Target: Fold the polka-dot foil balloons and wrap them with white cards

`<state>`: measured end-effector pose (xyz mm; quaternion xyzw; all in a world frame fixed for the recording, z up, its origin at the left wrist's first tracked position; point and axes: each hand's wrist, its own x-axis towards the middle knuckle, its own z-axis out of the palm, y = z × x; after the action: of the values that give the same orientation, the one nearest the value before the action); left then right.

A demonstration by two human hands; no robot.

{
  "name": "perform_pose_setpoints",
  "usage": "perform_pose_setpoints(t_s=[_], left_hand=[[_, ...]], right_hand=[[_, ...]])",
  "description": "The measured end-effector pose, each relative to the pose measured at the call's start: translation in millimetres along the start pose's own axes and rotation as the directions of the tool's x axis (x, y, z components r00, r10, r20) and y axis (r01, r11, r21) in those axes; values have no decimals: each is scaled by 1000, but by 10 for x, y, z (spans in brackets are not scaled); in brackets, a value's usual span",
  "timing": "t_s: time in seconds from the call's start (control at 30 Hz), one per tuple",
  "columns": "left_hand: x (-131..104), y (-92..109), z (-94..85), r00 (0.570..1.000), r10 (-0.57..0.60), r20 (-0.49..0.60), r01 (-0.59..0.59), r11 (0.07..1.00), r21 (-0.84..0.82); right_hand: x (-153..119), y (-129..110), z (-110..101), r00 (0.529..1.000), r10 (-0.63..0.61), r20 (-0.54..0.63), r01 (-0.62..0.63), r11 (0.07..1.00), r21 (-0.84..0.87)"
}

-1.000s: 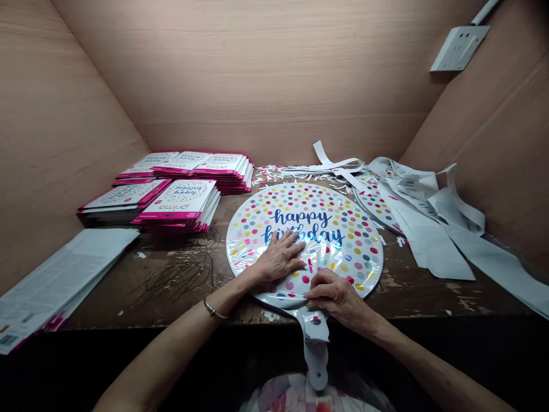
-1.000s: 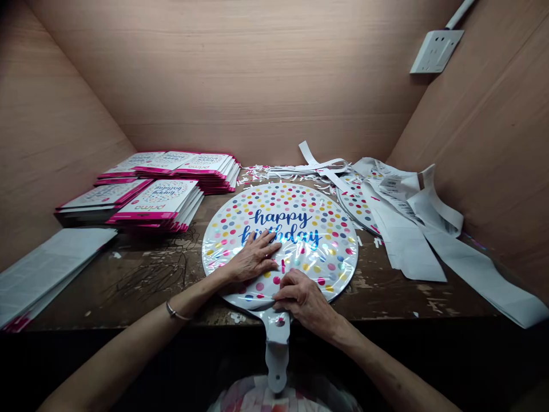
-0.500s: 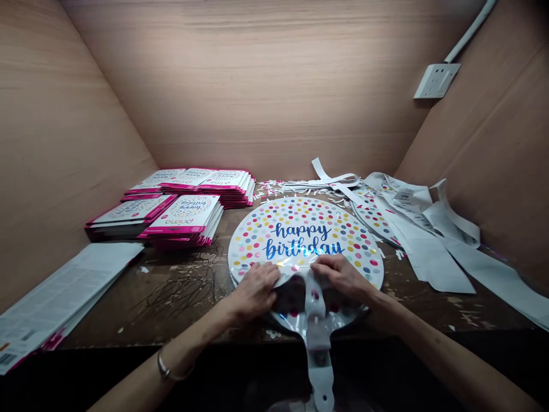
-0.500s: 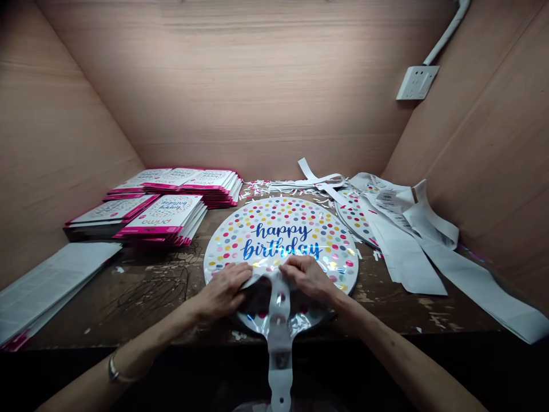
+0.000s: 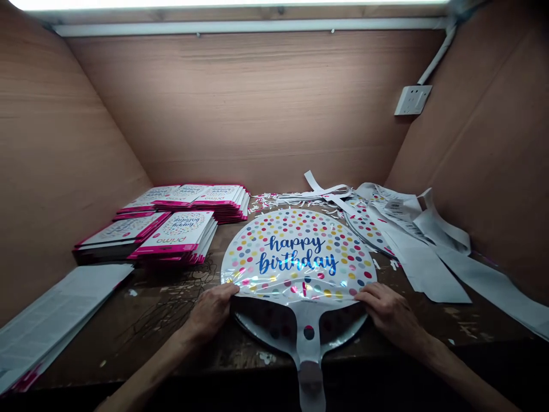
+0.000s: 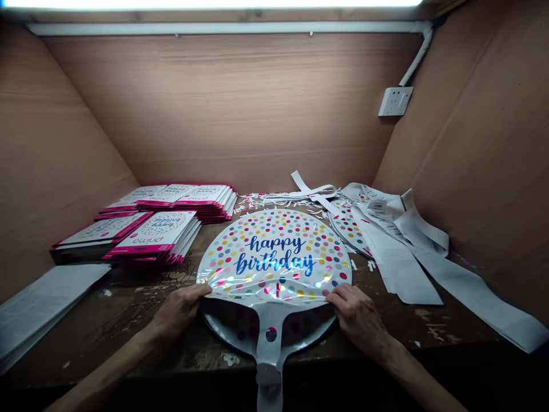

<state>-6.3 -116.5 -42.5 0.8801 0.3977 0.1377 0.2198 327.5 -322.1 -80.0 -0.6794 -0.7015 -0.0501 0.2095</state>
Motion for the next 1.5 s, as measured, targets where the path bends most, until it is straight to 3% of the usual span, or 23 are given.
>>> perform_pose_setpoints(t_s=[0.13, 0.3, 0.43, 0.53, 0.73, 0.83, 0.93, 0.97, 1.03, 1.1, 1.13, 1.17, 1.23, 1.33, 1.43, 1.5], left_hand=[[294, 12, -198, 988, -127, 84, 135, 985, -109], [1017, 42, -337, 975, -222, -20, 219, 970, -108], [1528, -38, -192, 935, -339, -107, 341, 940, 9], [1712, -104, -1, 901, -402, -163, 424, 897, 126], [1776, -139, 206, 909, -388, -152, 416, 838, 353], [1764, -98, 175, 923, -360, -136, 383, 824, 419], [1643, -26, 91, 943, -288, -165, 332, 829, 451], [1568, -5, 68, 966, -206, -156, 256, 846, 468], [1379, 13, 51, 995, 70, -67, -24, 851, 525], [1182, -9, 81, 933, 349, 84, -332, 748, 575], [1098, -34, 108, 896, 418, 150, -420, 686, 595], [1031, -65, 137, 885, 425, 189, -444, 654, 613], [955, -134, 176, 915, 350, 199, -391, 658, 644], [981, -208, 129, 963, 234, 132, -262, 709, 654], [1182, -179, -109, 979, 195, 49, -181, 745, 642], [1425, -71, -403, 981, 187, -41, -123, 782, 611]], right_hand=[[285, 156, -168, 973, 182, 140, -205, 963, 175], [1081, 428, -258, 891, 326, 317, -389, 907, 159], [1627, 599, -13, 868, 430, 247, -451, 892, 33], [1815, 670, 277, 852, 490, 185, -486, 871, -68], [1903, 781, 663, 858, 498, 129, -470, 860, -197], [1910, 802, 643, 876, 470, 108, -440, 871, -220], [1809, 770, 476, 915, 398, 63, -377, 900, -220], [1736, 747, 405, 946, 321, 46, -306, 930, -205], [1536, 686, 280, 996, 78, 36, -71, 983, -168], [1306, 616, 212, 983, -173, 67, 182, 970, -162], [1199, 583, 205, 965, -245, 95, 259, 949, -180], [1106, 557, 213, 952, -280, 123, 301, 930, -210], [976, 536, 254, 953, -261, 154, 296, 911, -288], [949, 617, 289, 978, -128, 164, 185, 895, -406], [1174, 817, 153, 992, -1, 127, 59, 889, -454], [1489, 974, -87, 997, 48, 52, -18, 885, -465]])
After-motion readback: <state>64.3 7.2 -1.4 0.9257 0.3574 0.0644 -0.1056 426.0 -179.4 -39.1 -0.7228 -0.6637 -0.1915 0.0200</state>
